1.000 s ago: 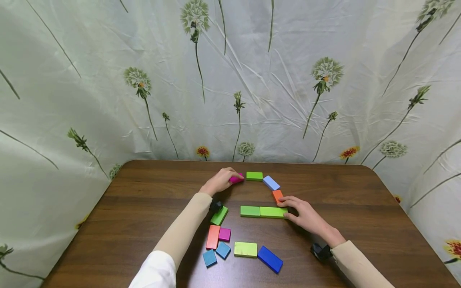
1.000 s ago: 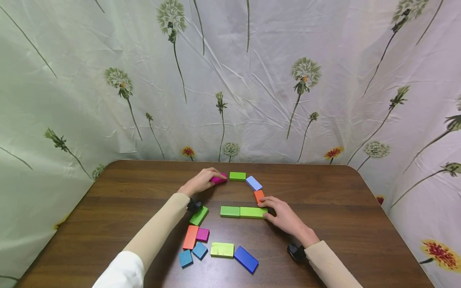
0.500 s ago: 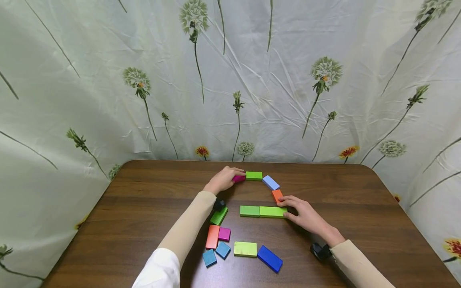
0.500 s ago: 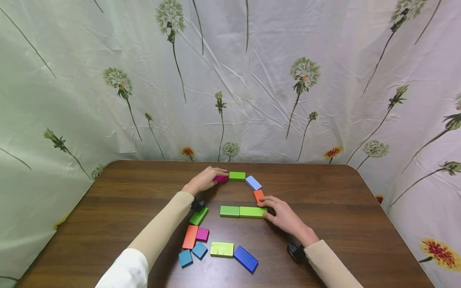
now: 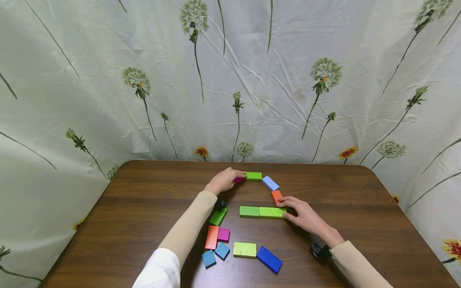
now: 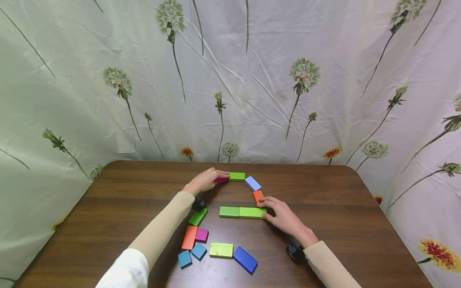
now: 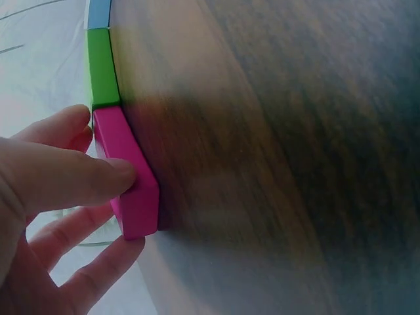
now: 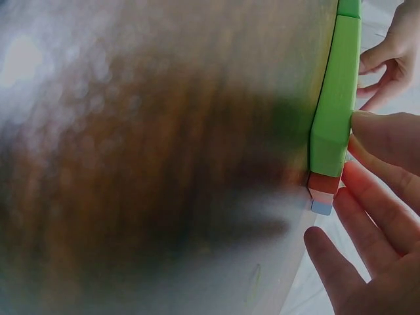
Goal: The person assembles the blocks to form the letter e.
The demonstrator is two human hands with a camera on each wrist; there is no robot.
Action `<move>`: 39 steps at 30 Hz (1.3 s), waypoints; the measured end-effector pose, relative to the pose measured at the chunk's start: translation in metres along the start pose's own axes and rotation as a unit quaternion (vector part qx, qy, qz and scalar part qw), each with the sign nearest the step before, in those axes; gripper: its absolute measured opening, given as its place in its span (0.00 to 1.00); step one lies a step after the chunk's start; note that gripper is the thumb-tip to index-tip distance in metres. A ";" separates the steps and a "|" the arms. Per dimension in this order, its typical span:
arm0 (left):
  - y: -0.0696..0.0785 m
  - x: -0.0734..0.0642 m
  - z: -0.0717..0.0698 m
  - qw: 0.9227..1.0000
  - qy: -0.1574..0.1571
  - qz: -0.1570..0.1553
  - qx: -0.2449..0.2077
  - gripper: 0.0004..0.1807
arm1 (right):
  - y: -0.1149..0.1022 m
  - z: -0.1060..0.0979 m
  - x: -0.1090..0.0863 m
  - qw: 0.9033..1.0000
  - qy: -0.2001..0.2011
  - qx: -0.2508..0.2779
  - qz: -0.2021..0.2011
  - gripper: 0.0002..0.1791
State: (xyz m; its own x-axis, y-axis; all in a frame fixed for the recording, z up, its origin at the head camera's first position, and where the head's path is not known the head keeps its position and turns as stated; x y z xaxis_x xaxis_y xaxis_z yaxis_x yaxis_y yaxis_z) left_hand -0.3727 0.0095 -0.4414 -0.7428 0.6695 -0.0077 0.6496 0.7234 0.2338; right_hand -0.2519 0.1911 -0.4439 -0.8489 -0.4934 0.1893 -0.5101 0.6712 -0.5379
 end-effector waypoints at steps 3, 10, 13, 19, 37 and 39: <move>0.000 -0.001 0.000 1.000 0.000 -0.002 -0.002 0.29 | 0.000 0.000 0.000 1.000 0.002 -0.003 -0.004 0.17; 0.002 -0.002 -0.001 1.000 0.002 0.000 -0.009 0.28 | 0.000 0.002 0.000 1.000 -0.002 -0.002 0.000 0.17; 0.002 -0.002 -0.001 1.000 0.003 0.001 -0.010 0.28 | -0.001 0.002 0.000 1.000 -0.001 -0.002 0.000 0.17; 0.000 -0.003 0.000 1.000 0.002 -0.003 -0.014 0.27 | -0.001 0.002 0.001 1.000 -0.001 -0.002 0.000 0.17; -0.005 -0.038 -0.018 0.991 0.035 0.055 -0.114 0.23 | 0.001 0.002 -0.001 1.000 -0.001 -0.006 0.001 0.16; -0.004 -0.045 -0.018 0.991 0.031 0.052 -0.117 0.22 | 0.001 0.001 -0.001 1.000 0.000 -0.006 0.001 0.16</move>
State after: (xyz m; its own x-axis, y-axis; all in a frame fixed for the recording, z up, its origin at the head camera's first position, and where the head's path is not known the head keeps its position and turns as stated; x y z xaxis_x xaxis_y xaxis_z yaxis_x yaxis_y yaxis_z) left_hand -0.3449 -0.0265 -0.4242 -0.6875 0.7211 0.0861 0.6729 0.5878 0.4491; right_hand -0.2512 0.1918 -0.4453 -0.8499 -0.4920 0.1887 -0.5103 0.6790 -0.5278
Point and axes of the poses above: each hand's wrist, its own x-axis towards the middle knuckle, its own z-axis out of the palm, y = z × x, the point moved 9 cm from there along x, towards the middle knuckle, and after that the axes turned 1 degree about -y, right-handed, at the moved point
